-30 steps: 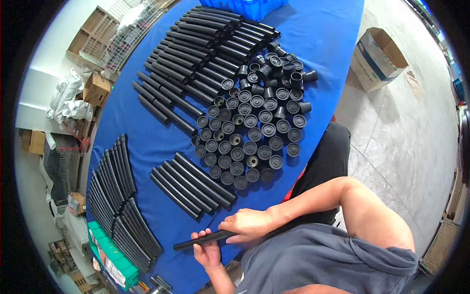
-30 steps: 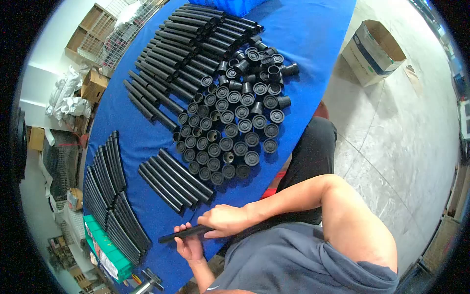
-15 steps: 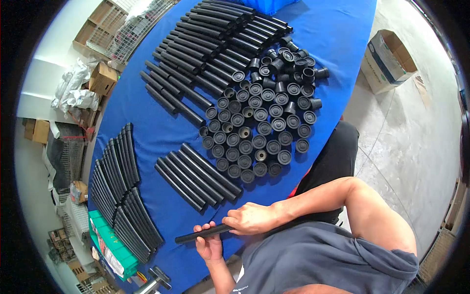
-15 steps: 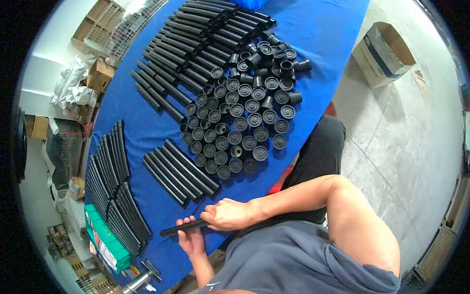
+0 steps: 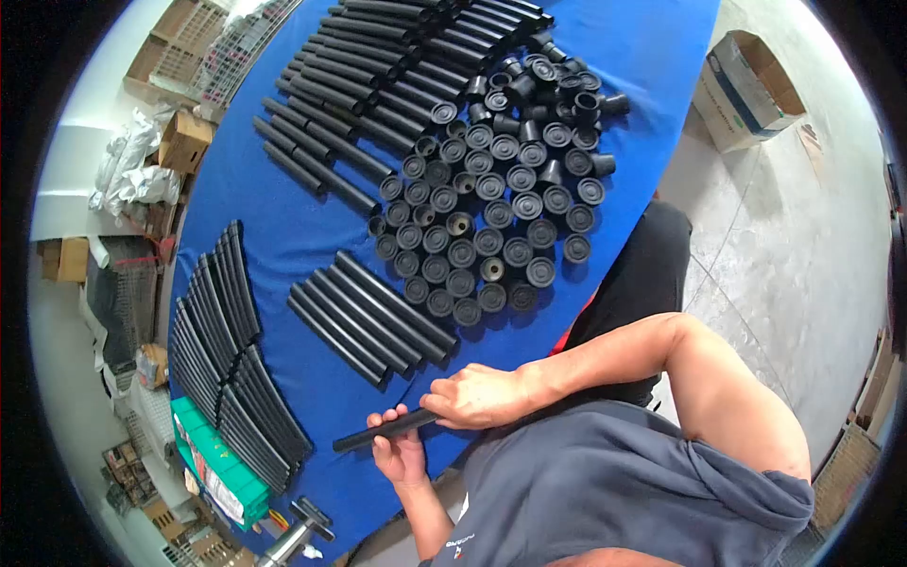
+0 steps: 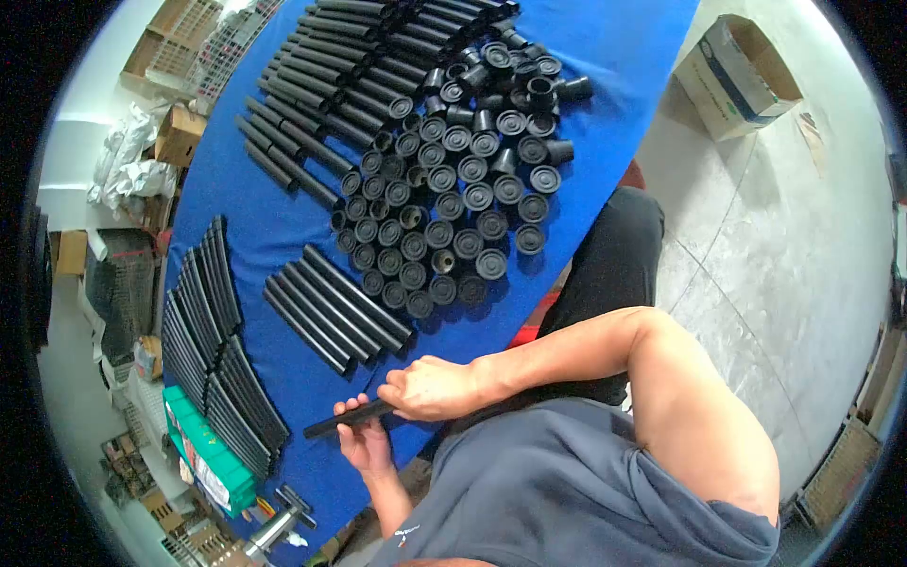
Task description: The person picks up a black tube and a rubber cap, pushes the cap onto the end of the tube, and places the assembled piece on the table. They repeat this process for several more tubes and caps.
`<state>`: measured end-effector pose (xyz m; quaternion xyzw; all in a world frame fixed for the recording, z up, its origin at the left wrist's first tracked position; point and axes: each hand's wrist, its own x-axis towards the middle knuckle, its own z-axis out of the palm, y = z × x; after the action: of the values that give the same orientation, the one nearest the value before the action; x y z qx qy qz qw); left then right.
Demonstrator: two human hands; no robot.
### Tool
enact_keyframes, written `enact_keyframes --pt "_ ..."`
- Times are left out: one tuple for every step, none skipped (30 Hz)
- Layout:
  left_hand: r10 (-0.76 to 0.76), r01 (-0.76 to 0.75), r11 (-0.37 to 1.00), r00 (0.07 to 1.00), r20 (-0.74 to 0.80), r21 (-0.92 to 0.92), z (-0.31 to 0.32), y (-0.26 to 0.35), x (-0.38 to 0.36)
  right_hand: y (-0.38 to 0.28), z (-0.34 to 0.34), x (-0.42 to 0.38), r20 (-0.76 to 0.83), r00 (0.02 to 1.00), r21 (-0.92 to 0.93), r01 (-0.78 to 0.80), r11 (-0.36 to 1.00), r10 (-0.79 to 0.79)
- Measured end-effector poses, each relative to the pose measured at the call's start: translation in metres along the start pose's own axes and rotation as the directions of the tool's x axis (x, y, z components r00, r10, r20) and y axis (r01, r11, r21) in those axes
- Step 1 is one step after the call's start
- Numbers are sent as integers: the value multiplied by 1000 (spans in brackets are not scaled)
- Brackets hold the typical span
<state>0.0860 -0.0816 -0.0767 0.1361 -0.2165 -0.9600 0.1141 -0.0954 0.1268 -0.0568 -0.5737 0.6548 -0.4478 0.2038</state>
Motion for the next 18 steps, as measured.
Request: enact_keyframes --pt "1 -1 1000 1000 -2 -5 -1 0 1 -1 1 0 -28 999 -19 30 999 -30" --pt "-4 5 1000 1000 6 -26 -3 0 2 -1 1 -1 -57 997 -43 55 998 -57" --pt "2 -2 1000 1000 -15 -24 0 0 2 -1 1 -2 -85 993 -73 76 994 -82" --pt "5 -6 1000 999 -34 -23 3 -1 2 0 4 -3 -116 985 -138 113 984 -130" --pt "6 -7 1000 999 -54 -25 5 -1 2 2 5 -4 -127 979 -158 138 978 -159" --pt "2 -3 1000 1000 -27 -31 3 -1 2 2 3 -4 -137 973 -176 160 971 -185" --pt "-2 2 999 1000 -1 -37 -2 0 2 1 2 -4 -146 966 -193 181 964 -211" --pt "-6 7 999 1000 25 -43 -5 1 1 -1 1 -5 -115 985 -69 122 990 -130" --pt "-14 16 998 999 33 -57 -7 2 1 -7 -4 -3 -74 996 52 58 997 -54" --pt "-21 24 997 999 43 -70 -8 2 1 -9 -7 -3 -24 1000 168 -11 986 15" --pt "-27 31 996 998 53 -83 -9 2 1 -9 -7 -3 -18 999 163 -31 986 34" --pt "-21 24 998 999 36 -64 -5 1 1 -8 -6 -3 -13 999 156 -49 987 52" --pt "-16 17 999 1000 24 -45 0 0 2 -6 -6 -2 -12 998 145 -66 987 69" --pt "-10 10 1000 1000 15 -27 5 -1 4 -3 -6 -1 -56 998 100 -5 995 11" --pt "-6 7 1000 1000 12 -24 5 -2 6 -1 -6 0 -94 994 50 55 997 -50" --pt "-2 2 1000 1000 9 -21 5 -2 5 0 -6 -1 -128 985 -1 113 994 -113" --pt "3 -3 1000 1000 5 -20 3 -2 4 0 -6 -1 -91 994 61 69 996 -63" --pt "3 -2 1000 1000 17 -16 1 -1 3 -1 -7 -1 -52 999 122 22 992 -16"
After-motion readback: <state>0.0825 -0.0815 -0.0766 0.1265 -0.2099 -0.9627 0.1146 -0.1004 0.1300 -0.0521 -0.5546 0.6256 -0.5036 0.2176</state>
